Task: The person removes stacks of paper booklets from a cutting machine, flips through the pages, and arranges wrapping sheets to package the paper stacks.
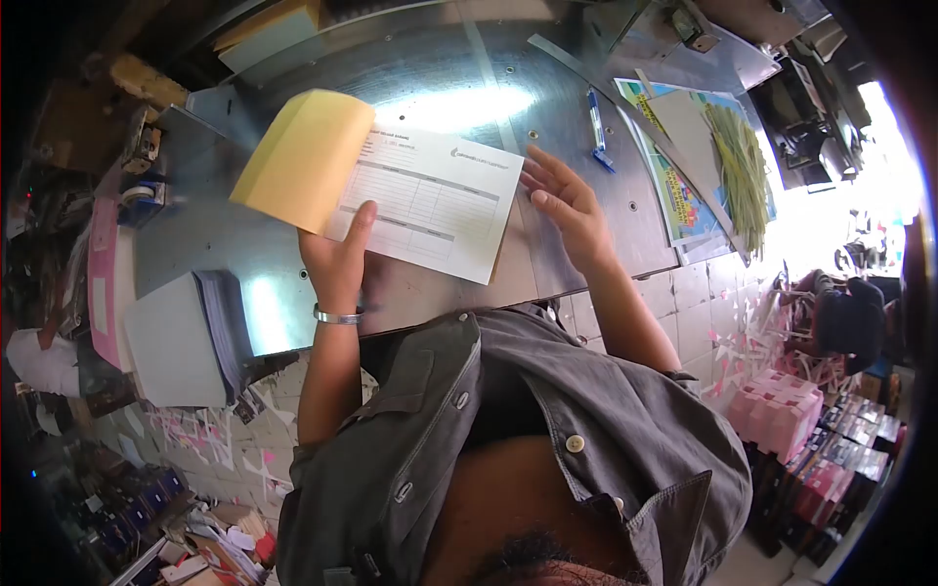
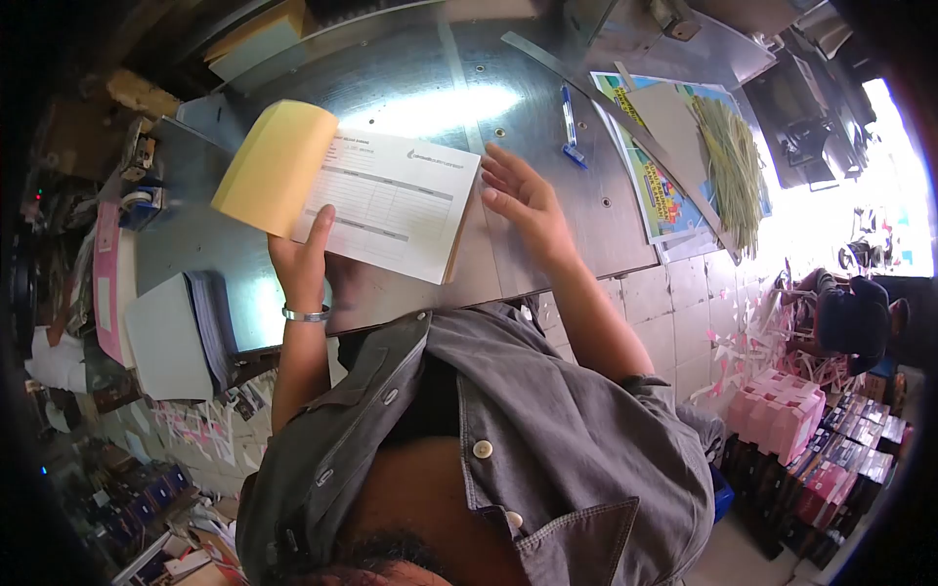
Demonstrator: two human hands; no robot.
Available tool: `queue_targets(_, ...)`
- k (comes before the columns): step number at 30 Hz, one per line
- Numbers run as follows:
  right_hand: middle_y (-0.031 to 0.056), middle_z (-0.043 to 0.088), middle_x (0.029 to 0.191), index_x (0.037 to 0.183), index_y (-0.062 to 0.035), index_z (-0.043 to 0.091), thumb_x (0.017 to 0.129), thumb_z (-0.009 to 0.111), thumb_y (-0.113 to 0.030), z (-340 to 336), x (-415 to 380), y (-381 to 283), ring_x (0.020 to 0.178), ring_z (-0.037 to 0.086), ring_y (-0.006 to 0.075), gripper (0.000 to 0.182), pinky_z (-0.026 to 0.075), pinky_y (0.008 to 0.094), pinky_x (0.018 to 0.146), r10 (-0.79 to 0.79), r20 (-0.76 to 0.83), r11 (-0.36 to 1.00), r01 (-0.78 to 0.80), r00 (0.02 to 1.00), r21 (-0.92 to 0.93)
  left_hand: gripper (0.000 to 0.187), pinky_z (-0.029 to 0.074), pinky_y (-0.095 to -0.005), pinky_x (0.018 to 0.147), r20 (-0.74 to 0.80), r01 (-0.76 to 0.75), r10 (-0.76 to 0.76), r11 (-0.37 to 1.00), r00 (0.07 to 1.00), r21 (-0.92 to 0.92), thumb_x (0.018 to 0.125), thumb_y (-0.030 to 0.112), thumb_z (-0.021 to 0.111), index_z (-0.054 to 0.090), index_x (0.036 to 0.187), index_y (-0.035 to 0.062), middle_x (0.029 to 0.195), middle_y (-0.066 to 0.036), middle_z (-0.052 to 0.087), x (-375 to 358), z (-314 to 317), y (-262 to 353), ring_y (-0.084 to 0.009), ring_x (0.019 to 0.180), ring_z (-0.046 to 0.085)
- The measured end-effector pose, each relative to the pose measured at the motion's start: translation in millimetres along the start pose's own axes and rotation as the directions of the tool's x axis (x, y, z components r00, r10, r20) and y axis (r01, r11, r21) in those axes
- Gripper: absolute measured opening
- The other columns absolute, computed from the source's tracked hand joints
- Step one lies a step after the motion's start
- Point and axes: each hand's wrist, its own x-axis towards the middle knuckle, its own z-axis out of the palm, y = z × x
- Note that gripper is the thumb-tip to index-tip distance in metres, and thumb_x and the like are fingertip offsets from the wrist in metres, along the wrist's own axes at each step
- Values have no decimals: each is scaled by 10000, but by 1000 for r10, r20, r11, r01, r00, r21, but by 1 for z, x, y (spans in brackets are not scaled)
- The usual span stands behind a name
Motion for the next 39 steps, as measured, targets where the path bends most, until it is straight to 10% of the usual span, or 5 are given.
queue_targets(5, 282, 324, 1644, 1610, 87, 231, 935, 729, -158, 17, -22, 26, 1541, 317, 362, 874, 257, 450, 1258, -48, -60, 991, 55, 997, 119, 390, 502, -336, 962, -199, 107, -162, 959, 967, -262, 973, 189, 756, 633, 1240, -67, 1207, -102, 687, -7, 7, 2, -170, 1065, 644)
queue_targets(15, 276, 259, 1671, 1631, 79, 128, 897, 760, -110, 18, -31, 26, 1565, 262, 336, 986, 196, 449, 1283, -202, -118, 951, 223, 972, 216, 394, 465, -346, 1024, 22, 252, -302, 749, 953, -613, 1066, 245, 562, 552, 1333, -45, 1299, -120, 635, -13, 32, 10, -186, 1186, 611)
queue_targets(26, 285, 285, 1667, 1639, -55, 283, 727, 850, 44, 18, -54, 17, 1569, 274, 339, 1078, 338, 405, 1220, -301, -184, 744, 109, 936, -659, 378, 459, -353, 1058, 90, 274, -289, 697, 953, -663, 1079, 230, 533, 532, 1380, 2, 1343, -93, 623, -24, 66, 10, -180, 1229, 595)
queue_targets(39, 277, 360, 1637, 1611, 19, 294, 648, 973, -278, 9, -57, 17, 1496, 414, 378, 1216, 383, 443, 1188, -314, -256, 779, 94, 914, -620, 270, 430, -343, 1070, 179, 369, -390, 491, 903, -789, 1077, 183, 522, 603, 1299, 54, 1274, -42, 667, -5, 50, -9, -153, 1218, 593)
